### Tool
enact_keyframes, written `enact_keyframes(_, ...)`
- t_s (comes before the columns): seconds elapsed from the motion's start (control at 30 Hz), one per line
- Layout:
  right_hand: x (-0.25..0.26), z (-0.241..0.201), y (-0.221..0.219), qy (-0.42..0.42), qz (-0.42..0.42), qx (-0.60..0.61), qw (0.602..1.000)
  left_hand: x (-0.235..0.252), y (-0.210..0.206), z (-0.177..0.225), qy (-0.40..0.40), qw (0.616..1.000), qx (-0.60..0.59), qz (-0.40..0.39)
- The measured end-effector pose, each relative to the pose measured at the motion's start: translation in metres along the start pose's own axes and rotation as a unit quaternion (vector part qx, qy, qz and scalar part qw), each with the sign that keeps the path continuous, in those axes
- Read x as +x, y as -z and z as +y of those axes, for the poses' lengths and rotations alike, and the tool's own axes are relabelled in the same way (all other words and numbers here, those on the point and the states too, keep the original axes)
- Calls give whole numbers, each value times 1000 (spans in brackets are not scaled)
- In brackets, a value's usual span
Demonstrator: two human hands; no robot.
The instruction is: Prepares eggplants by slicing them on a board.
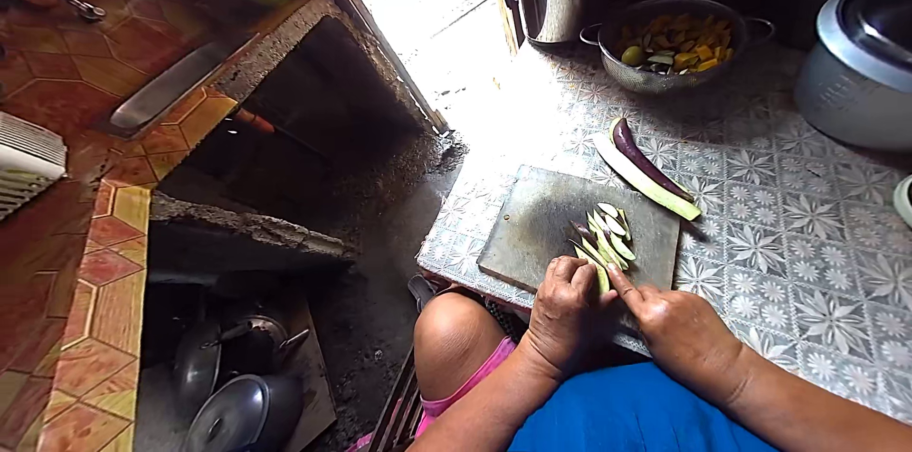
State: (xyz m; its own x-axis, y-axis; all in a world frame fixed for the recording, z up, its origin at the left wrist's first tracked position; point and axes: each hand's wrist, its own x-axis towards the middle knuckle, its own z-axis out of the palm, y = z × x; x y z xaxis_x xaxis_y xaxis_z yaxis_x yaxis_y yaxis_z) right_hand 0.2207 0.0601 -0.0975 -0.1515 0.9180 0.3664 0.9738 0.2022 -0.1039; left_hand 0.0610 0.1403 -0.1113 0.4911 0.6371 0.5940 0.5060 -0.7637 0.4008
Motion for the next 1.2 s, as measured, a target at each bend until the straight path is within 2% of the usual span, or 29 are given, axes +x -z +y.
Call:
enact_keyframes(0.23, -13, 7, 13, -11, -8, 12, 1000, 2, -1, -1, 17, 1000, 9, 3)
enact_keyframes(0.57, -3, 7, 20, 9, 55, 73, 996, 3, -1, -2, 1, 1000, 17, -9)
enact_keyframes(1.2, 1, 2, 7, 19, 21, 34, 999, 0, 1, -3, -30, 999, 12, -33)
